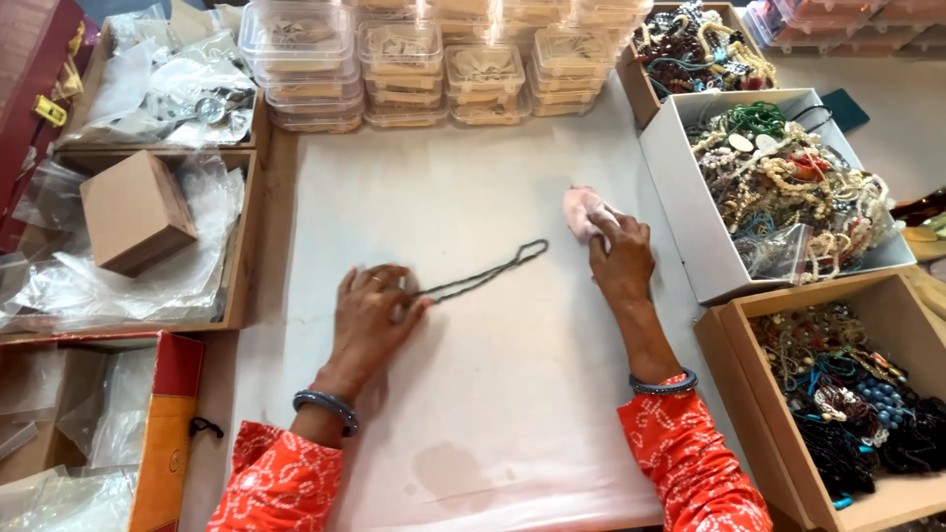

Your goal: Cleaning and inspecting pieces of jewelry like necklaces and rings before placing them into small bags for fulfillment.

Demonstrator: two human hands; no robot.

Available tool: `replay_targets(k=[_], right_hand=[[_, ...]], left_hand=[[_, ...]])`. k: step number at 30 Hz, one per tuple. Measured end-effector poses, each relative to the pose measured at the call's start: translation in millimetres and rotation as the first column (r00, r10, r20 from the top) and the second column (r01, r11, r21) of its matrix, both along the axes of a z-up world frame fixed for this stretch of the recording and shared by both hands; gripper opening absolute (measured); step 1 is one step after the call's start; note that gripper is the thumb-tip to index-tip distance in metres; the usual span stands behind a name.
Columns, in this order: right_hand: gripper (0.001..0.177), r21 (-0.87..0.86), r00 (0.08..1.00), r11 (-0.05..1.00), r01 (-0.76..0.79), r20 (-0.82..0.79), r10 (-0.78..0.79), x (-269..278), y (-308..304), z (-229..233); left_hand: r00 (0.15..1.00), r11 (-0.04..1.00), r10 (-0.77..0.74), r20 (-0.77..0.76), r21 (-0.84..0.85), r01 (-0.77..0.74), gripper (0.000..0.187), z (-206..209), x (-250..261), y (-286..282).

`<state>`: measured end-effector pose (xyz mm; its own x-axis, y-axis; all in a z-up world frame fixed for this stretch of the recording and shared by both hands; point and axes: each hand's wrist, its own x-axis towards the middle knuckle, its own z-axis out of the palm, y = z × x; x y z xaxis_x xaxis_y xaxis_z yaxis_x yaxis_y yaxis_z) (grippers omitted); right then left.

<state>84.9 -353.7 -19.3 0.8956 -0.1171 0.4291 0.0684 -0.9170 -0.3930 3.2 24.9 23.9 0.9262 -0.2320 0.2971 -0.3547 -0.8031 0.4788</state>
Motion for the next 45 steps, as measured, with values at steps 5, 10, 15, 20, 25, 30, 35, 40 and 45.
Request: replay_targets(k=[5, 10, 15, 20, 25, 30, 35, 40, 45], right_hand=[[0.031, 0.0, 0.999, 1.0, 0.022, -0.034, -0.022, -1, 4, 1], [0.032, 0.028, 0.999, 0.999, 0.035, -0.035, -0.034, -3, 8, 4], [0.032, 0.011, 0.999, 1.0, -0.01, 0.047, 0.009, 1, 2, -4], [0.032, 0.038, 1.0, 0.999, -0.002, 0.025, 0.001, 0, 5, 1], [0.033, 0.029, 0.998, 1.0, -0.01, 0.059, 0.009, -3, 4, 6], [0.032, 0.059, 0.996, 0.997, -0.041, 0.078, 0.037, -2, 6, 5], [0.032, 0.031, 0.999, 0.999, -0.019, 0.047, 0.018, 0, 2, 2], [0.032, 0.041, 1.0, 0.999, -0.013, 0.028, 0.012, -2, 6, 5], [0.03, 0.042, 0.992, 0.999, -0.031, 0.127, 0.026, -6, 13, 6]], left_hand=[[0.997, 0.999, -0.011, 0.08, -0.045, 0.015, 0.021, 4, 15, -32], [0.948, 0.961, -0.275, 0.159, 0.062, 0.269, 0.027, -4, 42, -105], [0.974, 0.958, -0.212, 0.078, 0.212, 0.191, 0.024, -28, 70, -147], [0.969, 0.95, -0.176, 0.171, 0.288, 0.122, 0.026, -33, 82, -159], [0.991, 0.99, -0.081, -0.108, -0.128, 0.067, 0.01, 43, 98, -166], [0.965, 0.621, -0.215, 0.153, -0.741, 0.256, 0.023, 104, 91, -146], [0.994, 0.828, -0.077, 0.077, -0.55, 0.106, 0.026, 54, 59, -82], [0.997, 0.977, -0.013, -0.072, -0.215, -0.003, 0.027, -3, 13, -26], [0.999, 0.999, -0.048, 0.005, -0.007, 0.048, 0.047, -10, -6, -28]])
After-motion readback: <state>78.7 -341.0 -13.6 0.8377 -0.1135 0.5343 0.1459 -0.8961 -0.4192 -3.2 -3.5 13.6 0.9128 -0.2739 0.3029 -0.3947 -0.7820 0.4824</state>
